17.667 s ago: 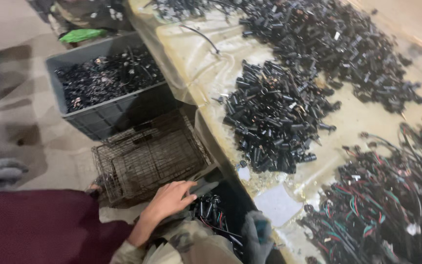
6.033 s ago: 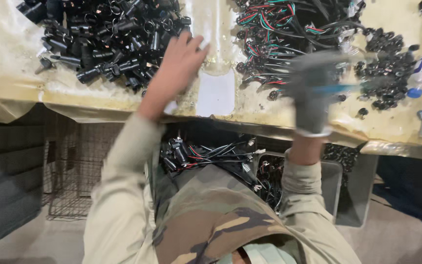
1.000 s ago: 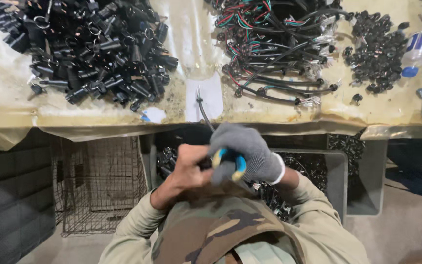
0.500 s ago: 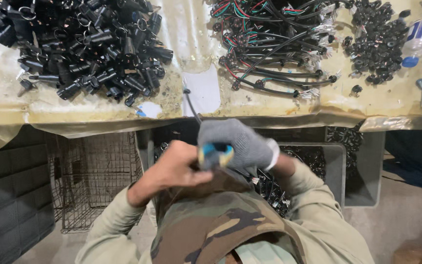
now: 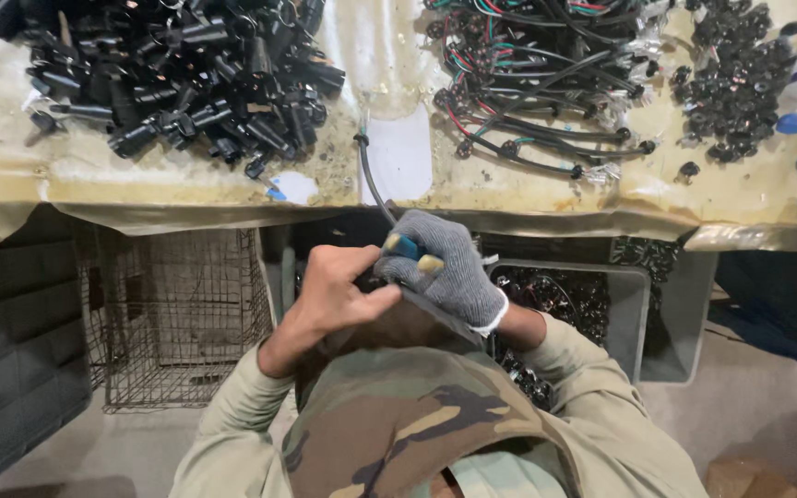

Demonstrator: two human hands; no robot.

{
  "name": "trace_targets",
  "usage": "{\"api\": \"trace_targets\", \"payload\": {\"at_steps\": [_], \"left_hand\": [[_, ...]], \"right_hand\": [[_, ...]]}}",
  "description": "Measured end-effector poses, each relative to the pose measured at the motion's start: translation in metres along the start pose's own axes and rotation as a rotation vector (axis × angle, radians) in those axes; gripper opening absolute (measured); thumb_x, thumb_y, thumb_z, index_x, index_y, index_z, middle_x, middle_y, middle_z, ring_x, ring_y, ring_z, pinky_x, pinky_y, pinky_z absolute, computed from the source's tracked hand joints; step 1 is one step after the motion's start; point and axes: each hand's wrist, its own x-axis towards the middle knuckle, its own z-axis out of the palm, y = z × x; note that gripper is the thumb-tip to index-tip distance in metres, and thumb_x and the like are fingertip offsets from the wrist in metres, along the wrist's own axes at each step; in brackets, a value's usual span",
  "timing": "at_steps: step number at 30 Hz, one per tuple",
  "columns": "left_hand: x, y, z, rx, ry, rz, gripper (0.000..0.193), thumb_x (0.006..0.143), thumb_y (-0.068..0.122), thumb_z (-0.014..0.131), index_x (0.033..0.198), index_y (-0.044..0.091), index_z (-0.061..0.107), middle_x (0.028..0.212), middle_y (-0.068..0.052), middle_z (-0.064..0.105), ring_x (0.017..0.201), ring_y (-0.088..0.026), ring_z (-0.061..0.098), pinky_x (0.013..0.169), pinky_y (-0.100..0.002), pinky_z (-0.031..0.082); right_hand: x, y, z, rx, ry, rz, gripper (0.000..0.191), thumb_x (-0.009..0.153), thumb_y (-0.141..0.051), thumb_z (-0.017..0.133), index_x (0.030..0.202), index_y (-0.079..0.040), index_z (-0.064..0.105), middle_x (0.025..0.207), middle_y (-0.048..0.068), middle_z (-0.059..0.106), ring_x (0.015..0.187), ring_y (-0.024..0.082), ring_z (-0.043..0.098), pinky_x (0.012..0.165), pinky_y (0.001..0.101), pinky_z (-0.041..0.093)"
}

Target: The person picks up black cables from a bin and uses pliers to strip insulation from the wire ends, placing the stripped cables on the workbench and discarding trimmed pieces. They repeat this process on one cable at a time, occasionally reaching into the bin for the next cable.

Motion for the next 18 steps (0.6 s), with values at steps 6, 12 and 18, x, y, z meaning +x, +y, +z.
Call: {"api": "trace_targets", "payload": {"at_steps": [6,12,18], "left_hand": [[-0.008,0.016,0.017,-0.042,-0.006,0.124,0.029,0.077,0.022,0.080,0.101,0.005,0.074,0.072,-0.008,0.063,0.060,-0.027,0.063,0.054,-0.039,0.048],[-0.031,0.027,0.040,-0.177,-0.013,0.198,0.032,0.074,0.027,0.083,0.094,0.007,0.066,0.069,-0.009,0.057,0.060,-0.030,0.059,0.055,-0.040,0.046],[0.002,0.024,0.026,-0.070,-0.127,0.204,0.031,0.071,0.025,0.081,0.086,0.005,0.062,0.072,-0.010,0.058,0.066,-0.033,0.060,0.060,-0.043,0.045]], "right_hand": [[-0.026,0.022,-0.014,0.415,-0.003,-0.200,0.030,0.090,-0.029,0.080,0.084,-0.008,0.061,0.083,0.009,0.062,0.073,0.024,0.058,0.067,0.0329,0.048],[-0.044,0.007,-0.011,1.102,-0.259,-0.164,0.036,0.099,-0.040,0.070,0.080,-0.013,0.058,0.074,0.006,0.062,0.068,0.023,0.059,0.069,0.0348,0.051],[-0.040,0.023,-0.020,0.632,-0.244,-0.303,0.033,0.103,-0.031,0.068,0.079,-0.009,0.059,0.078,0.009,0.063,0.072,0.024,0.064,0.070,0.0346,0.055]]}}
